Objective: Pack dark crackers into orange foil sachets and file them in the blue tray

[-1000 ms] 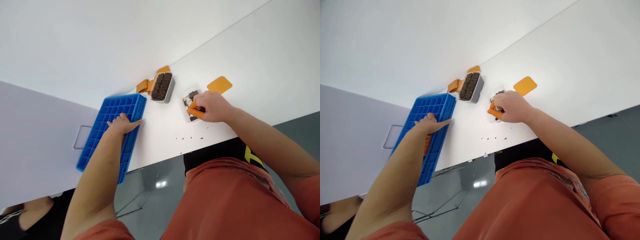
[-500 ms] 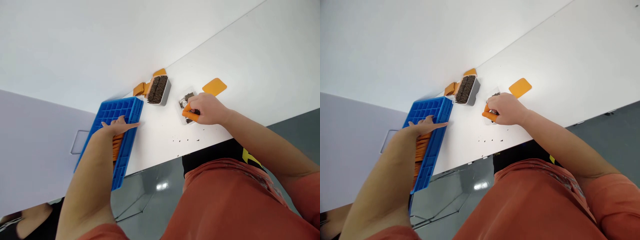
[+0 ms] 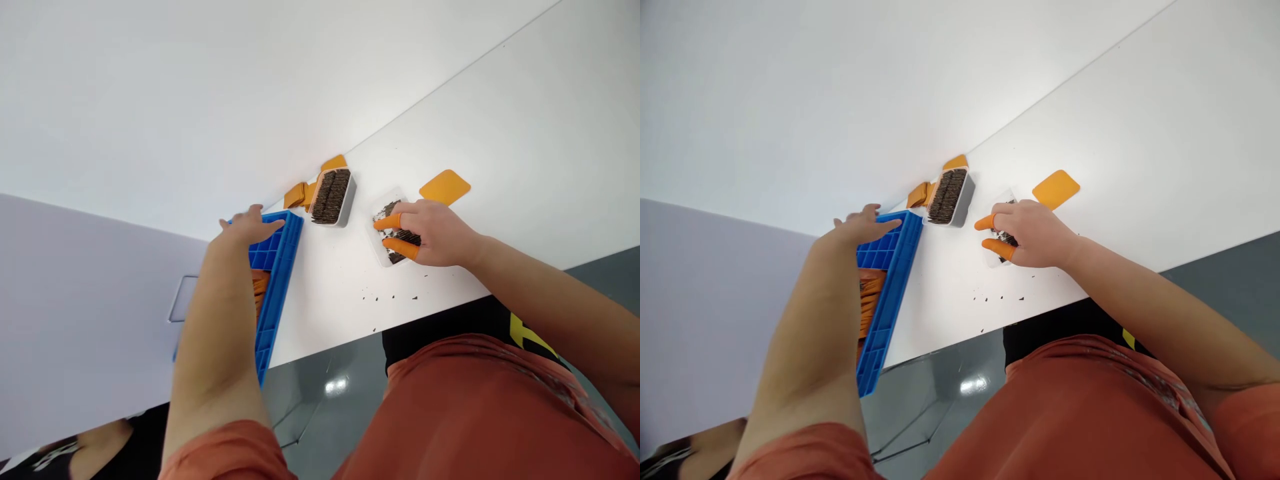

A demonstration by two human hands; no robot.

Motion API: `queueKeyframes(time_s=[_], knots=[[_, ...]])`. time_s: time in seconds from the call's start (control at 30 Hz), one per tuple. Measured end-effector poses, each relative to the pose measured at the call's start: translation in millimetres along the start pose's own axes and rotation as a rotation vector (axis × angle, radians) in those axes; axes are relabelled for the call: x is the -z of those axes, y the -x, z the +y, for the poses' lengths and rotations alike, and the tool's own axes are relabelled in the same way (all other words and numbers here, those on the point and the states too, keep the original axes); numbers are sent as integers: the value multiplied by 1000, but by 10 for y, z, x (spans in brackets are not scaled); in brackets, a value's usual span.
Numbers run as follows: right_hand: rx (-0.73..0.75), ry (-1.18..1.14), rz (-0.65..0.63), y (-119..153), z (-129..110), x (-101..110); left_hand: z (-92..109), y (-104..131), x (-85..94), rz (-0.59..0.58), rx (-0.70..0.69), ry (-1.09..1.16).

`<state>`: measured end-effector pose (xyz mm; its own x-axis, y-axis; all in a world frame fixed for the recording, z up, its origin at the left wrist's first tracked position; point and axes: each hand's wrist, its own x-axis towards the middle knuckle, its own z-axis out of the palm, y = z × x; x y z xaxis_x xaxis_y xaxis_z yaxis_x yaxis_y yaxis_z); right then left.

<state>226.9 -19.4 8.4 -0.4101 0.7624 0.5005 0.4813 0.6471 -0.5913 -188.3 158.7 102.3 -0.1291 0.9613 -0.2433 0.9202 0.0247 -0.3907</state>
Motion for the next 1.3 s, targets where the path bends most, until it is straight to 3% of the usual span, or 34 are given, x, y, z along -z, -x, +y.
queueKeyframes(time_s=[0.1, 0.27, 0.47, 0.8, 1.07, 1.3], knots=[[20, -28, -3, -11, -31, 13, 245, -187, 47, 35, -32, -28], [78, 11, 8, 5, -62, -19, 666, -499, 81, 5, -245, -74], [76, 29, -3, 8, -87, -47, 907, -771, 184, -50, -356, -96], [59, 56, -18, -11, -107, -8, 797, -768, 233, -115, -231, -75], [15, 17, -35, -30, -87, 23, 616, -466, 307, -31, -196, -92], [-64, -21, -41, -42, -19, 7, 489, -143, 491, 64, -78, 28]])
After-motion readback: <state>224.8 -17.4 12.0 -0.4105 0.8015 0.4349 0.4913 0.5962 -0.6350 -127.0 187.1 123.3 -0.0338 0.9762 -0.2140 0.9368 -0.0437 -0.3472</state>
